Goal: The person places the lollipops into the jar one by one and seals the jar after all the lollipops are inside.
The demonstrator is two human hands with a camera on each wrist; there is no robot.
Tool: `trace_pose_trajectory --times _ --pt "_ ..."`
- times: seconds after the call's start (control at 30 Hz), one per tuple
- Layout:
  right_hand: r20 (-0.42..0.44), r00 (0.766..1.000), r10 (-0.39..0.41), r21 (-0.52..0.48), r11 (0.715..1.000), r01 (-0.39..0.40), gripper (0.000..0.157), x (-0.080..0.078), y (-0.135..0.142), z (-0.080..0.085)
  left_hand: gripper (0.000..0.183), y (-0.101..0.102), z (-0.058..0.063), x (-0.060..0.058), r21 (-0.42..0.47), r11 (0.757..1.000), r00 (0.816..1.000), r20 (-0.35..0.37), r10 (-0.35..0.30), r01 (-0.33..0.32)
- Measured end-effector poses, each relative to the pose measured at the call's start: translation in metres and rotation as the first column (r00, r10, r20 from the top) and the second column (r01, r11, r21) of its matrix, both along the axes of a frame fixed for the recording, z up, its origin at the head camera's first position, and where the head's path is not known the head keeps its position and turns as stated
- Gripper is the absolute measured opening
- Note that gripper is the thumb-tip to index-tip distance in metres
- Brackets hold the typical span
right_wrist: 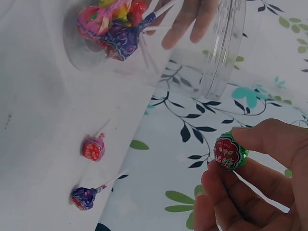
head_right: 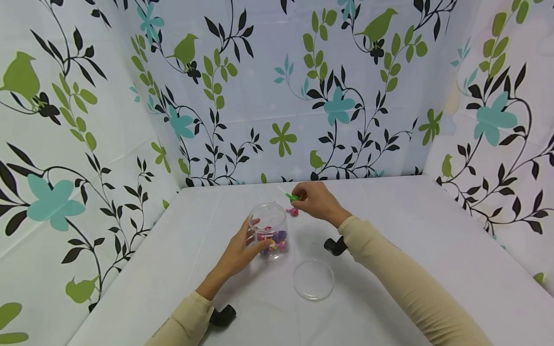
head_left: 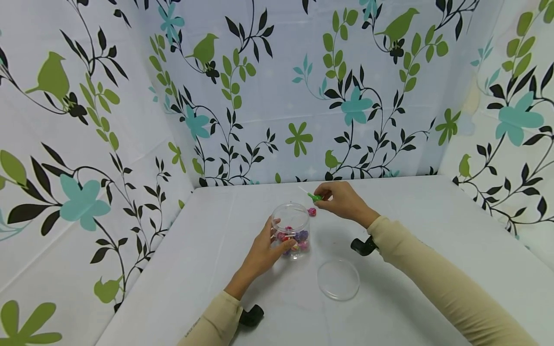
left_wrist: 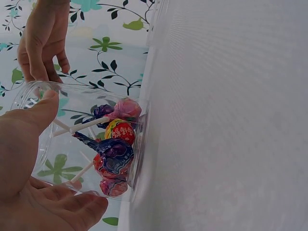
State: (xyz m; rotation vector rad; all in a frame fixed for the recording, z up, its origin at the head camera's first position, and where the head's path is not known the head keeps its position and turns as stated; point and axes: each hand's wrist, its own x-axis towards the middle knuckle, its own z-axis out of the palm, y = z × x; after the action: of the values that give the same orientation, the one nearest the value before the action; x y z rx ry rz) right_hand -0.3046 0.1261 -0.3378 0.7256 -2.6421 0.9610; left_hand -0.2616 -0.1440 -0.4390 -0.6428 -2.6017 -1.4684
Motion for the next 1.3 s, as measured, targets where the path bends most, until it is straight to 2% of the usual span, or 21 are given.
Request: trace_pose_trajectory --times 0.37,0.53,0.67,0.9,1.3 --pt "-0.064 0.994 0.092 -0.010 0.996 -0.093 0.017 0.010 -0.017 0.006 0.098 -0.001 0.001 0.001 -0.027 0.999 1.000 0.006 0.026 -0.026" --pt "-0.062 0.991 0.121 -0.015 0.992 -0.122 0.017 0.014 -0.023 0.006 0.098 -0.002 0.001 0.001 -0.027 0.999 1.000 0.009 0.025 -0.024" --pt "-0.054 0.989 0.139 -0.011 0.990 -0.140 0.016 0.017 -0.026 0.007 0.097 -0.002 0.001 0.001 -0.018 1.000 1.000 -0.004 0.012 -0.012" --pt "-0.063 0.987 0.149 0.017 0.989 -0.149 0.017 0.021 -0.030 0.010 0.094 -0.001 0.003 -0.001 0.018 0.999 0.998 -0.039 -0.046 0.047" --pt "-0.070 0.976 0.208 0.029 0.978 -0.206 0.015 0.022 -0.040 0.006 0.095 -0.001 0.002 0.000 -0.002 1.000 1.000 -0.013 -0.013 0.013"
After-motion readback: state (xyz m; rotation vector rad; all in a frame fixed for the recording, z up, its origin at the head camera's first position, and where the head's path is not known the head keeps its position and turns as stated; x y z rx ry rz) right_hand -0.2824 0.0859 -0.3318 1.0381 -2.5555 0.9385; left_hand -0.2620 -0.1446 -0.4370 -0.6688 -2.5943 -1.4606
